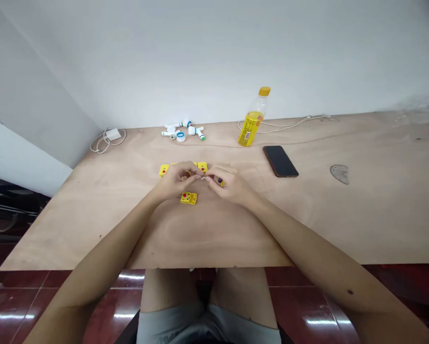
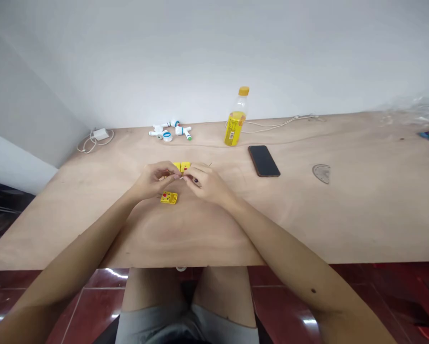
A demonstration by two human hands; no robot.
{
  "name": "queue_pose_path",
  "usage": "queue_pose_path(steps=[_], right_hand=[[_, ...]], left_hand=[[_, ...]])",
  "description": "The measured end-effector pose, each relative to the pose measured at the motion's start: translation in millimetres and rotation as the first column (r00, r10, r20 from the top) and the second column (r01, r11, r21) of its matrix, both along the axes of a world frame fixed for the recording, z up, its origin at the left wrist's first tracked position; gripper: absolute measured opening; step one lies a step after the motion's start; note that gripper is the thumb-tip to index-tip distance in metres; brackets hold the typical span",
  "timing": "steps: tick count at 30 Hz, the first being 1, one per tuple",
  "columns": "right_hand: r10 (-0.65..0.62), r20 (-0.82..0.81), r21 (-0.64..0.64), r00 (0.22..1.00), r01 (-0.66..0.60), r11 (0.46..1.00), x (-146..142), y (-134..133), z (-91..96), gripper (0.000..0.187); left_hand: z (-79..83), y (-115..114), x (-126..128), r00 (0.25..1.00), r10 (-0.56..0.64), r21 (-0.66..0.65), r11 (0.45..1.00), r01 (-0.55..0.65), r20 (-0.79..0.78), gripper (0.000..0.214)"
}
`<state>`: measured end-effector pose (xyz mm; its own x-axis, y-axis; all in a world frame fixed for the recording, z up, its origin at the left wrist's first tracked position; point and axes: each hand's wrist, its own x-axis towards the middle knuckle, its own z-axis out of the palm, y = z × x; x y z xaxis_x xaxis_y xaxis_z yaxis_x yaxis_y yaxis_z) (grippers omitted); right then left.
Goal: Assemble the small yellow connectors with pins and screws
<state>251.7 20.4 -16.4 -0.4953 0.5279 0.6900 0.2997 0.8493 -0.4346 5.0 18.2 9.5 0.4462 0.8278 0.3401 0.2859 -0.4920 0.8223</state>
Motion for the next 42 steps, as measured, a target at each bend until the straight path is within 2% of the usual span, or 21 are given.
queue_pose_path(steps=[9,13,18,28,37,42], right_hand=[[-0.008,-0.027,0.033,1.0,0.008,0.999,-1.0,-1.0,0.3,0.014],[-0.039,-0.059,0.049,0.998,0.042,0.998,-2.3,-1.7,0.3,0.013],[-0.055,-0.112,0.056,0.992,0.061,0.997,-3.2,-1.8,1.6,0.012],[-0.004,-0.03,0.025,1.0,0.005,1.0,0.5,-1.3,4.0,0.011],[-0.007,0.008,-0.012,1.0,0.007,1.0,1.8,-0.5,2.7,0.012],[0.008,0.058,-0.051,0.998,-0.005,0.999,3.1,-2.0,6.2,0.012]], left_hand=[[-0.9,0.3,-0.2,0.999,-0.017,-0.065,0.998,0.02,0.043,0.029],[-2.4,-0.7,2.1,0.992,-0.042,-0.134,0.989,0.059,0.122,0.031],[-3.7,-3.8,7.9,0.969,0.002,-0.247,0.967,0.061,0.245,0.035],[-9.4,0.3,4.7,0.982,0.005,-0.166,0.986,0.028,0.191,0.028],[-11.1,1.9,1.4,0.984,-0.004,-0.181,0.983,0.037,0.18,0.03],[-13.2,4.7,-2.1,0.985,-0.047,-0.184,0.98,0.077,0.165,0.031]])
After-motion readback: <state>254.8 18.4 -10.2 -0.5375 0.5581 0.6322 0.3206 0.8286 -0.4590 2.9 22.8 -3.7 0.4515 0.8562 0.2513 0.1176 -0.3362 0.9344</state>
